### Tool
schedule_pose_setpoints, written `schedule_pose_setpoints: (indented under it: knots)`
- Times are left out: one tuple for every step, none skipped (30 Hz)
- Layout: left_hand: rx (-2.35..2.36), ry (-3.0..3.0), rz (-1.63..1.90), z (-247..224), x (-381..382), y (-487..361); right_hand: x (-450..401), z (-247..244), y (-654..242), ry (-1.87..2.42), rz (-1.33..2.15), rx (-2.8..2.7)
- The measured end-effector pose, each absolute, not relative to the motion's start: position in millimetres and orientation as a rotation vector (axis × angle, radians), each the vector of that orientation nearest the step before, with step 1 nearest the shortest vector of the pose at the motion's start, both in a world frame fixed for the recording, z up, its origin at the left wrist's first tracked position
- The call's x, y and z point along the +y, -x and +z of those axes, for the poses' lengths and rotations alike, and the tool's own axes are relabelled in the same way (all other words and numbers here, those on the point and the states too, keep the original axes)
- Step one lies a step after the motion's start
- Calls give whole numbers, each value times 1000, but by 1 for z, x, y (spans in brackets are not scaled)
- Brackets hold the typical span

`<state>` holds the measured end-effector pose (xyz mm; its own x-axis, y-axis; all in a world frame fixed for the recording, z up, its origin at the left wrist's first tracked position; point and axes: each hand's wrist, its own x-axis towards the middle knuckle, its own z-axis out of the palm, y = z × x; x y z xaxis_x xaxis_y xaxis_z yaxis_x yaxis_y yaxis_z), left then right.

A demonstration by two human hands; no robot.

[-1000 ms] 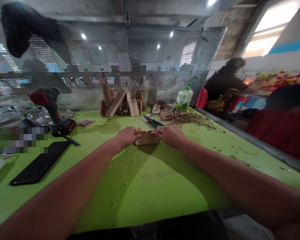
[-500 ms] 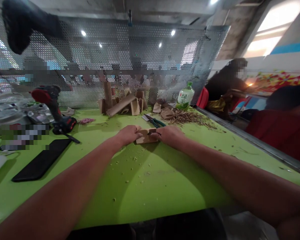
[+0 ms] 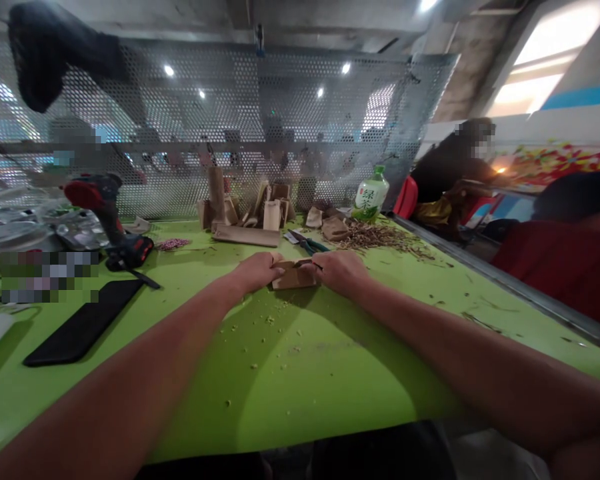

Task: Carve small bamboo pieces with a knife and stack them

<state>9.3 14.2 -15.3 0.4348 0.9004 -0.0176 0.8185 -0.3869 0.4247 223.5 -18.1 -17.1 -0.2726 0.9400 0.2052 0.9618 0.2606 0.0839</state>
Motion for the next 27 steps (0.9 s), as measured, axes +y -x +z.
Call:
schedule_pose_setpoints:
  knots:
    - [1459, -2326, 304, -15, 14, -9, -18, -17, -223, 1824, -292, -2402]
    - [1460, -2338, 302, -15, 14, -9, -18, -17, -223, 1830, -282, -2405]
    - [1462, -2353, 298, -15, 14, -9, -18, -17, -223, 1832, -261, -2411]
    - [1469, -2362, 293, -14, 14, -10, -18, -17, -223, 1833, -229, -2422]
    - [1479, -2367, 288, -14, 14, -10, -17, -17, -223, 1833, -193, -2436]
    - [1491, -2371, 283, -13, 13, -10, -16, -17, -224, 1833, -160, -2455]
    - [1499, -2377, 279, -13, 13, -10, -15, -17, -224, 1832, -128, -2477]
    - [1507, -2379, 277, -13, 13, -11, -13, -16, -224, 1834, -98, -2501]
    - [1512, -2380, 276, -12, 12, -11, -12, -16, -224, 1837, -72, -2521]
    - [1517, -2379, 275, -12, 12, -11, -10, -16, -224, 1842, -49, -2532]
    - [1521, -2375, 275, -12, 12, -11, -9, -16, -224, 1847, -24, -2534]
    - [1527, -2364, 278, -12, 11, -11, -8, -16, -223, 1847, 5, -2540]
    - [1529, -2354, 284, -12, 11, -11, -8, -16, -223, 1844, 30, -2548]
    - [1529, -2352, 291, -13, 11, -11, -8, -16, -222, 1835, 53, -2561]
    - [1528, -2358, 297, -13, 12, -11, -9, -16, -222, 1825, 70, -2576]
    - [1525, -2370, 303, -13, 12, -11, -10, -17, -221, 1818, 82, -2590]
    - [1517, -2385, 305, -14, 13, -11, -11, -17, -221, 1813, 87, -2599]
    - [1512, -2399, 304, -15, 13, -11, -13, -17, -222, 1806, 84, -2601]
    - [1508, -2408, 302, -15, 14, -10, -14, -18, -222, 1801, 81, -2596]
    - [1501, -2408, 301, -16, 15, -10, -16, -18, -223, 1801, 79, -2586]
    - [1493, -2398, 302, -16, 16, -9, -18, -19, -225, 1804, 80, -2560]
    - [1484, -2380, 306, -17, 16, -9, -19, -19, -227, 1805, 74, -2514]
    - [1478, -2365, 312, -17, 17, -8, -20, -19, -228, 1799, 58, -2447]
    - [1471, -2362, 317, -18, 17, -7, -20, -19, -230, 1783, 37, -2366]
    - [1466, -2368, 322, -18, 17, -7, -19, -19, -232, 1752, 17, -2286]
    - [1463, -2374, 327, -18, 17, -7, -18, -19, -233, 1705, 2, -2227]
    - [1460, -2375, 329, -19, 16, -7, -16, -19, -234, 1652, -2, -2203]
